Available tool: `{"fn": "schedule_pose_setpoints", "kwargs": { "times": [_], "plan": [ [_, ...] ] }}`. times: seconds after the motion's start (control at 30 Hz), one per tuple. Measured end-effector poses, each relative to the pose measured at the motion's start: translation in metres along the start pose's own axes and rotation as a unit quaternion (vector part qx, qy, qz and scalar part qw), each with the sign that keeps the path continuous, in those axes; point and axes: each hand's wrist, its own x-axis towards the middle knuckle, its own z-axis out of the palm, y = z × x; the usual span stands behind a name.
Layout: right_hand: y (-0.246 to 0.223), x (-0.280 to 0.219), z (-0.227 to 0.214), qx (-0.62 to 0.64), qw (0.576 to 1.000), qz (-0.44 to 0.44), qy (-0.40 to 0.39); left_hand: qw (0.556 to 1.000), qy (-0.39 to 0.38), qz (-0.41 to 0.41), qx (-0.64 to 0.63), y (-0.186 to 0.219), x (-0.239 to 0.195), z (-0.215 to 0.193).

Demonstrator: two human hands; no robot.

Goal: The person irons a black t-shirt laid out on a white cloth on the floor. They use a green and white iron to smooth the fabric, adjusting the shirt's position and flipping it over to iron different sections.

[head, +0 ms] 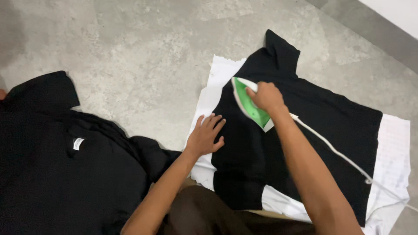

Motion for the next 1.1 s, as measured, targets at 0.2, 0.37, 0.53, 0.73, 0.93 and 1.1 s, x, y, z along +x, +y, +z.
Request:
{"fn": "schedule_pose_setpoints", "kwargs": {
  "times": [0.2,0.37,0.53,0.73,0.93,1.1],
  "plan": [
    [-0.013,-0.012,-0.024,-0.001,0.997,-0.059,-0.049,1.0,0.004,0.007,-0.025,-0.001,-0.001,0.005],
    [0.002,0.011,-0.006,-0.016,1.0,-0.019,0.006,1.0,0.0,0.002,-0.019,-0.001,-0.002,0.004],
    [0.002,0.011,-0.012,0.012,0.998,-0.063,-0.029,0.999,0.032,-0.003,-0.023,-0.001,-0.003,0.012],
    [0.015,0.023,-0.007,-0.018,1.0,0.007,0.015,0.999,0.048,0.0,-0.009,0.001,-0.002,0.013],
    [0.007,-0.02,-0.008,0.033,0.997,-0.071,0.02,0.988,0.148,0.025,-0.035,-0.01,-0.005,0.052],
    [-0.034,-0.088,-0.011,0.015,0.989,-0.13,-0.074,0.969,0.232,0.086,0.006,-0.015,-0.002,0.068]
  ]
}}
